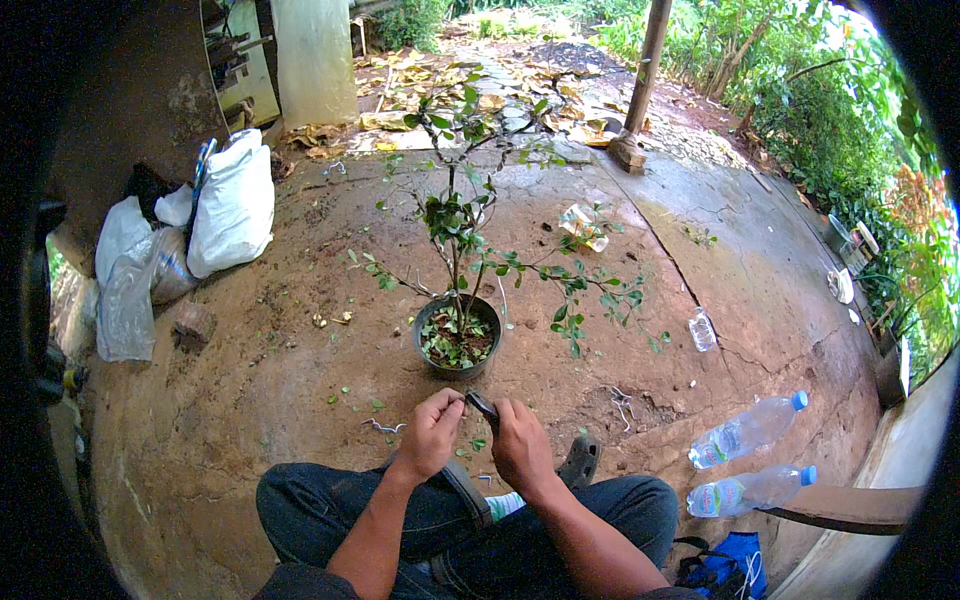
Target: The person sits on the floor and uses pliers to wrap wire around the branches of a potted plant. They adjust the wire and branches by hand to shape the plant.
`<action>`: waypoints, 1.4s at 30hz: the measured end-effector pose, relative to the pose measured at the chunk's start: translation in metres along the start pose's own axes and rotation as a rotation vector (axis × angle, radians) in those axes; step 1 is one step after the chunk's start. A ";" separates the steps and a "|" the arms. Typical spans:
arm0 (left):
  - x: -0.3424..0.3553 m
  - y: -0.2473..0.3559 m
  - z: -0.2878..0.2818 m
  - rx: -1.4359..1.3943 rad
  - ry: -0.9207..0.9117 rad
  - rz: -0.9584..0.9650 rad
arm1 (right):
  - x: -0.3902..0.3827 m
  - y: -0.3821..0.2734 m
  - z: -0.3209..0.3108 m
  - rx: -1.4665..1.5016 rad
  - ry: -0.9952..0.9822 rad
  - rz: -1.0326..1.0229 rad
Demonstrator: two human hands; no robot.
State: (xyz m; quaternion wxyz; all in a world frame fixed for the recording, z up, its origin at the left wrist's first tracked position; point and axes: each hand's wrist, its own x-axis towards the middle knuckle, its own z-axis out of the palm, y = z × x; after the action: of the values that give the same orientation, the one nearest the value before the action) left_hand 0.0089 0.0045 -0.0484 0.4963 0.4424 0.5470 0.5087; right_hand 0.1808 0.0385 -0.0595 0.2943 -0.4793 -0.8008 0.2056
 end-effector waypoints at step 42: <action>0.001 -0.005 0.016 0.575 0.320 0.319 | -0.002 -0.008 -0.007 -0.183 -0.199 0.137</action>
State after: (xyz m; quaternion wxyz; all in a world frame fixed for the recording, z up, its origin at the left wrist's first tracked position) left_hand 0.0252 0.0070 -0.0537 0.1742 0.5585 0.6626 0.4677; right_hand 0.1809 0.0336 -0.0497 0.1539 -0.5350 -0.8068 0.1981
